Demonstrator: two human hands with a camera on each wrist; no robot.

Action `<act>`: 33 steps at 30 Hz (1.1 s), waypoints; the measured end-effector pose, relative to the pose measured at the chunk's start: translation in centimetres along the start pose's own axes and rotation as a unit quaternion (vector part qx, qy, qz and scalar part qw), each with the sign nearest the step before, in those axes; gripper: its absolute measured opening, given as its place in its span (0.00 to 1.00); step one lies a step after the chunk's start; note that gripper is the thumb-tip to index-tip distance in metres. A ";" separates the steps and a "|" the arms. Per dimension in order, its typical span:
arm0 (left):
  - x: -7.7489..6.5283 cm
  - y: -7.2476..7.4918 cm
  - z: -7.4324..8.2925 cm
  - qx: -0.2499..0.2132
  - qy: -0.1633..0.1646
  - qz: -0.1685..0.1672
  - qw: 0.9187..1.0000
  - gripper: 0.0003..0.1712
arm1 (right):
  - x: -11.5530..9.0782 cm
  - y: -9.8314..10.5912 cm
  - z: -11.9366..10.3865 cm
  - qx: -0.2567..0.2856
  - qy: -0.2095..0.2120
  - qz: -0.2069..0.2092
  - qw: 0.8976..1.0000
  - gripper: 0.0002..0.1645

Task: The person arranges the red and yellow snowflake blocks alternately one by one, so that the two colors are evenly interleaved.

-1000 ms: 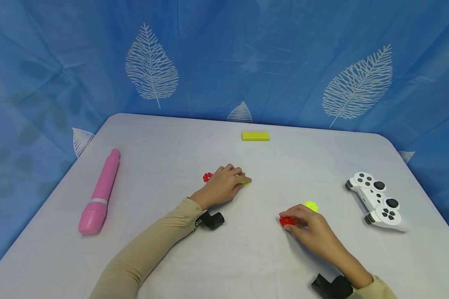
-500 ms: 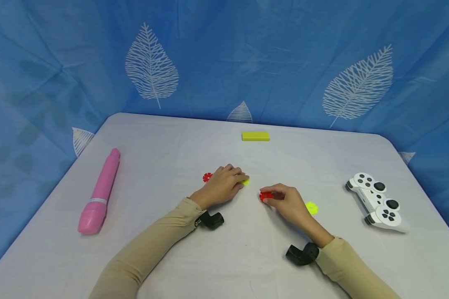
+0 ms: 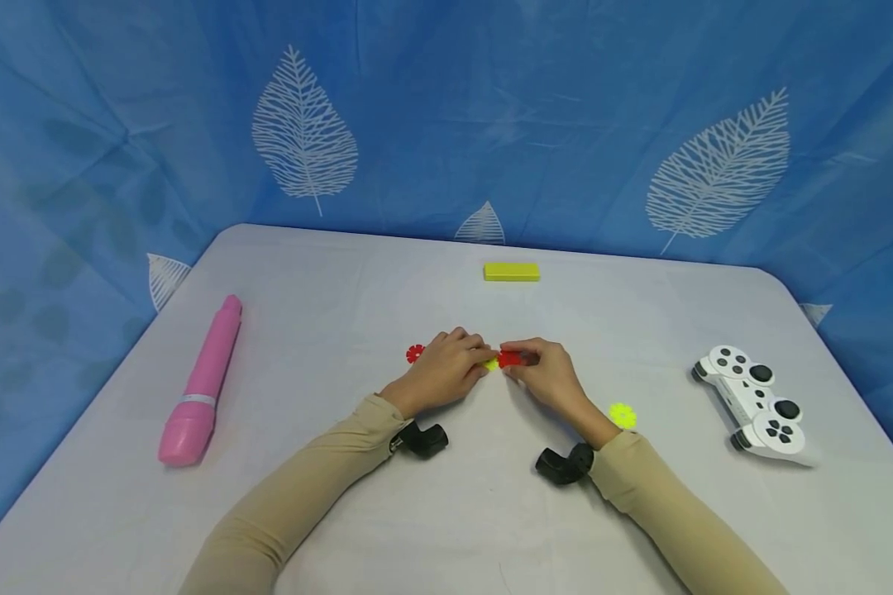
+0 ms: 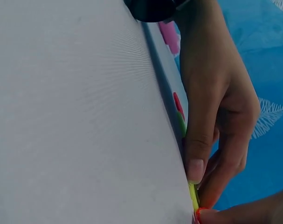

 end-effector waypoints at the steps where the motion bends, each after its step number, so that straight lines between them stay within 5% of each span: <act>1: 0.0 0.0 0.0 0.000 0.000 -0.002 1.000 0.18 | 0.0 0.0 0.0 -0.001 -0.003 -0.002 1.000 0.20; 15: 0.0 0.2 0.1 0.001 0.001 0.000 1.000 0.18 | 0.2 0.1 -0.1 -0.052 0.012 -0.013 0.998 0.27; 33: 0.1 0.3 0.0 -0.005 0.010 -0.012 1.000 0.18 | 0.3 -0.1 -0.6 -0.090 0.068 -0.018 0.993 0.21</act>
Point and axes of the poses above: each hand's wrist, its own x-axis towards the middle knuckle, its own y-axis out of the back of the hand, z = x × y, the point moved 3 cm from there along x, towards the middle knuckle, and after that the axes turned 8 degrees about z, right-handed, at the moved point
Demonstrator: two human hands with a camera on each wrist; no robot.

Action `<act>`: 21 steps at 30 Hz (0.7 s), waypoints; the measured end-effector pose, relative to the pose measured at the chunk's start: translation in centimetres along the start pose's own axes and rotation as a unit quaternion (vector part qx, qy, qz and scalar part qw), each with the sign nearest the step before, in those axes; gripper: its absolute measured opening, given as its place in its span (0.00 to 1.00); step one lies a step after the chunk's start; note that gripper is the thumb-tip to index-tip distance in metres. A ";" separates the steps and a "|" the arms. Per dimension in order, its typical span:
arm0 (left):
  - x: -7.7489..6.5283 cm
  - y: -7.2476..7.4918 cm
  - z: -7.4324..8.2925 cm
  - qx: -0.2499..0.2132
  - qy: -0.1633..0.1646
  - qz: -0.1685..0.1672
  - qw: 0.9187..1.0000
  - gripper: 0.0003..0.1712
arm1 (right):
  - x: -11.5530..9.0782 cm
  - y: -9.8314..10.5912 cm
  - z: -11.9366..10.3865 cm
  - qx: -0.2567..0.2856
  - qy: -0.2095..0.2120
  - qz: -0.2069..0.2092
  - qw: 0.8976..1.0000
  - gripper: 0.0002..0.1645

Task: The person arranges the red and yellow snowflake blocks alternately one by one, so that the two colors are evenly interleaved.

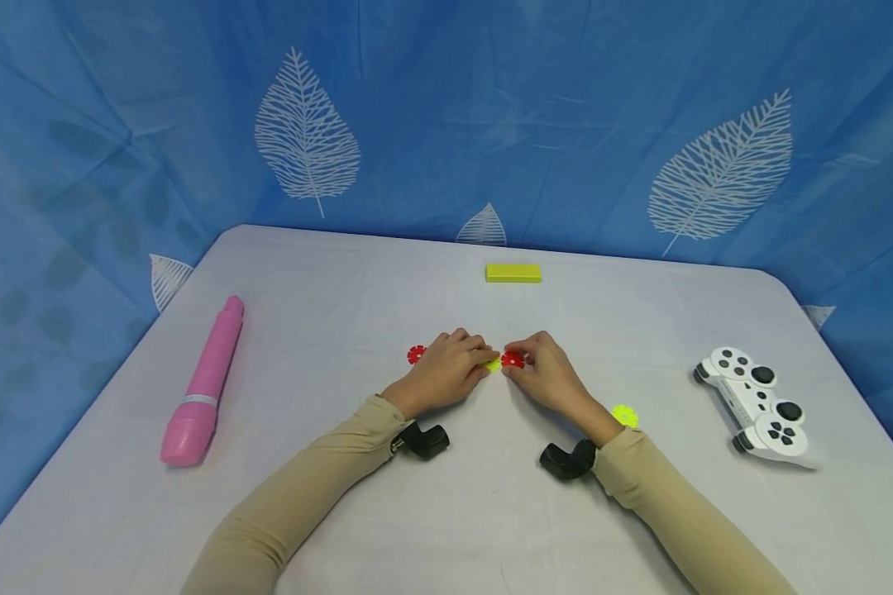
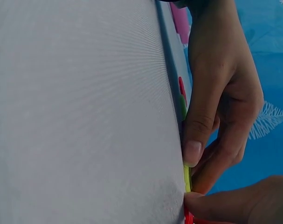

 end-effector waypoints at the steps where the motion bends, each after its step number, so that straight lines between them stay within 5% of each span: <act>1: 0.0 0.0 0.0 0.001 -0.001 0.001 1.000 0.18 | 0.0 0.0 0.0 -0.001 0.002 0.000 1.000 0.21; 21: 0.0 -0.1 -0.1 -0.013 0.003 0.007 1.000 0.17 | -0.2 0.3 0.1 0.019 0.022 0.001 1.000 0.26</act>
Point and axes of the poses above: each hand's wrist, its own x-axis towards the middle knuckle, its own y-axis out of the back of the hand, z = x × y, the point moved 3 cm from there along x, towards the middle knuckle, and after that the axes turned 8 degrees about z, right-handed, at the moved point
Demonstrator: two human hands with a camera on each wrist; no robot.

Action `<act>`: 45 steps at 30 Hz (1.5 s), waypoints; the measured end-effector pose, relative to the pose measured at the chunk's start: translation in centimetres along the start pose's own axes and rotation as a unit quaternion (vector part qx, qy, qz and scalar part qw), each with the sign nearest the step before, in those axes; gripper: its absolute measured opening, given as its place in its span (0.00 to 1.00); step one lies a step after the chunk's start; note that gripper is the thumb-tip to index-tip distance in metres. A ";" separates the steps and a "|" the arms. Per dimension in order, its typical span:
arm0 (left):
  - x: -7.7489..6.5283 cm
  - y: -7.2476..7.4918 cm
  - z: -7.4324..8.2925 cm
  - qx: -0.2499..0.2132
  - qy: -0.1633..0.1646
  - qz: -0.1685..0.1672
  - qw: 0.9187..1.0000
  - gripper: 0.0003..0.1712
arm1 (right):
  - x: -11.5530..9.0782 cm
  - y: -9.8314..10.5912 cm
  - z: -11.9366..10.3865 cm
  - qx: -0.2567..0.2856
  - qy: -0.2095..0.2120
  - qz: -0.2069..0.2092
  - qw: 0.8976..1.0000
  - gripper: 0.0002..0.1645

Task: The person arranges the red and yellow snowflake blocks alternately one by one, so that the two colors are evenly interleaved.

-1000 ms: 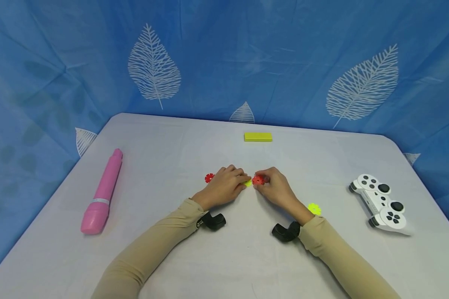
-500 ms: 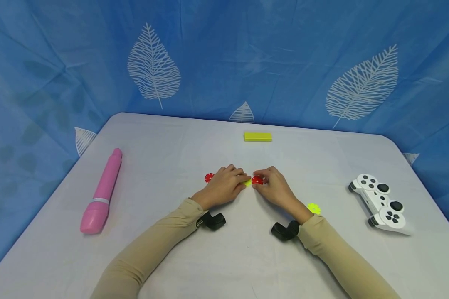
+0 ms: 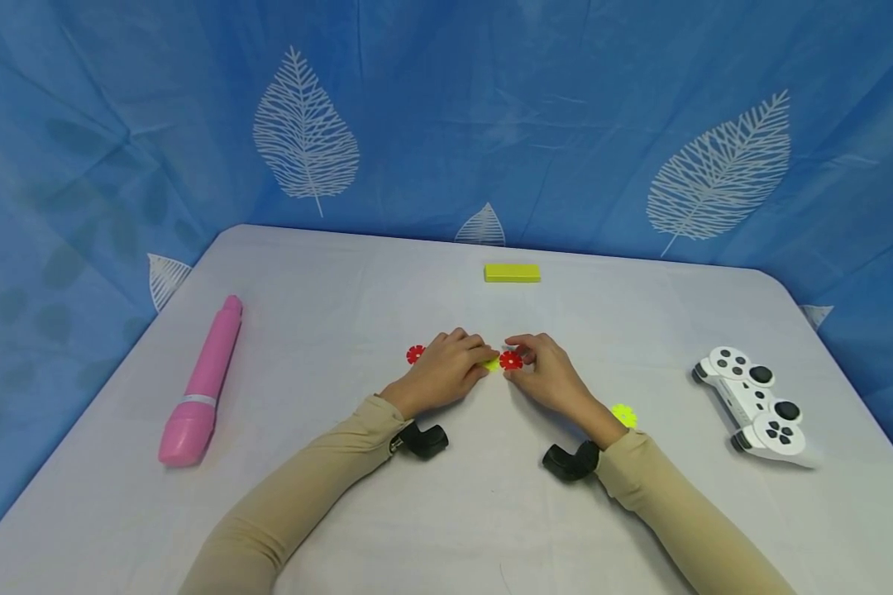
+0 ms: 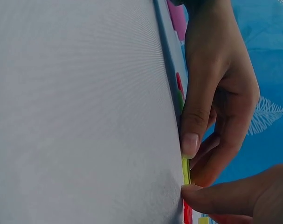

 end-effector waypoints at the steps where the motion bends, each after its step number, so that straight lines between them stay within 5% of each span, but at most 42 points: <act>1: 0.0 0.0 0.0 -0.001 0.001 0.000 1.000 0.18 | 0.0 0.0 0.0 0.001 0.000 0.001 1.000 0.26; 19: 0.0 0.0 0.0 -0.011 0.006 0.015 1.000 0.24 | -1.6 1.8 0.9 0.003 -0.001 -0.002 1.000 0.29; 30: 0.3 0.3 0.1 -0.021 0.008 0.008 1.000 0.23 | -4.6 4.2 2.4 -0.032 0.050 0.010 0.998 0.26; 45: 2.7 -0.8 2.1 -0.020 -0.019 -0.007 1.000 0.23 | -8.1 7.8 4.4 -0.074 0.068 0.040 0.994 0.26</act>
Point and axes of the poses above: each hand's wrist, its own x-axis towards the middle knuckle, its own y-axis out of the back of the hand, z = x × y, the point moved 3 cm from there along x, towards the middle knuckle, and after that the axes turned 8 degrees about z, right-handed, at the moved point
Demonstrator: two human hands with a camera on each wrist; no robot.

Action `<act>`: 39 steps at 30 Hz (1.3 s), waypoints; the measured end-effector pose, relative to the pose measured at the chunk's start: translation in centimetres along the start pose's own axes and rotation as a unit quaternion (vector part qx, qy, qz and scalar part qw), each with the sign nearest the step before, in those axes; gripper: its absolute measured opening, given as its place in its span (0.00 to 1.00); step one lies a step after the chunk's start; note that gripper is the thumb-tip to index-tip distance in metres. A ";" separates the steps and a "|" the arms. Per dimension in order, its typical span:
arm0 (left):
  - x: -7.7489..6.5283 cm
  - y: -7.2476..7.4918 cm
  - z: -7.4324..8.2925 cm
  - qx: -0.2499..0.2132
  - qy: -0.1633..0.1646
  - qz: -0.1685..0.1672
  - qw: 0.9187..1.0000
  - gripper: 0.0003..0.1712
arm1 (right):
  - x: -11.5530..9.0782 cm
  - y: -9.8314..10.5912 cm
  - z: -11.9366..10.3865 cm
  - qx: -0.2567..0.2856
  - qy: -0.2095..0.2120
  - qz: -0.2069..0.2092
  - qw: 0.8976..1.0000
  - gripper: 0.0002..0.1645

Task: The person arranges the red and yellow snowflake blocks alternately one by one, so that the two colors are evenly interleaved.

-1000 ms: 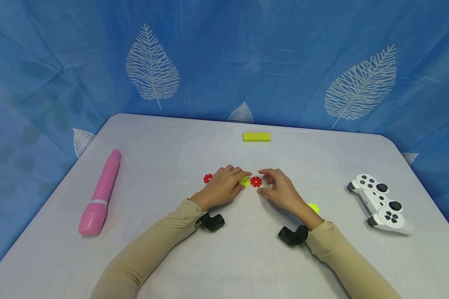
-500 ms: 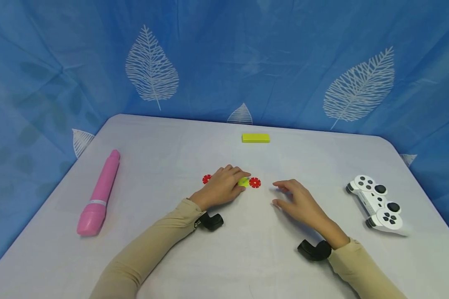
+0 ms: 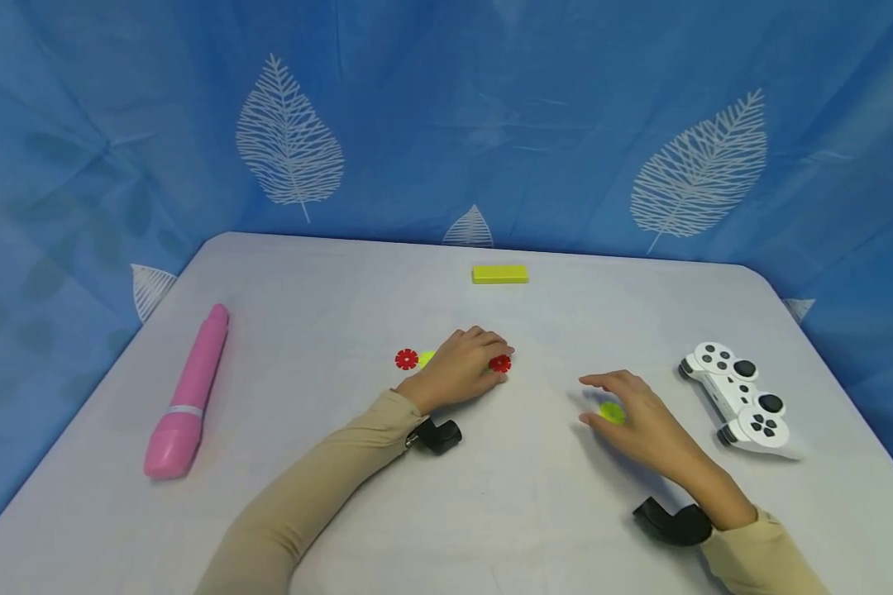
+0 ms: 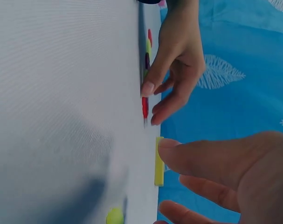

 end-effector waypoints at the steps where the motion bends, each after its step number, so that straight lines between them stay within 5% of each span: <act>1: 0.0 -0.1 0.0 -0.001 -0.001 0.000 1.000 0.22 | -0.1 0.1 0.1 -0.001 -0.001 0.000 1.000 0.26; 20: -0.2 -0.1 -0.1 -0.030 -0.017 0.013 0.999 0.16 | -1.5 0.5 2.4 -0.033 -0.034 0.012 0.999 0.28; 29: -0.3 -0.3 -0.1 -0.037 -0.028 0.031 0.998 0.13 | -1.8 0.3 3.1 -0.032 -0.095 -0.015 0.995 0.27; 39: -0.5 -0.2 0.2 -0.018 -0.025 0.016 0.999 0.12 | -2.0 -0.1 3.3 -0.016 -0.101 -0.024 0.994 0.22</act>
Point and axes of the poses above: each hand's wrist, its own x-axis towards the middle knuckle, its own y-axis out of the back of the hand, z = x × y, the point moved 3 cm from there along x, towards the middle knuckle, and after that the axes turned 8 degrees about z, right-handed, at the moved point
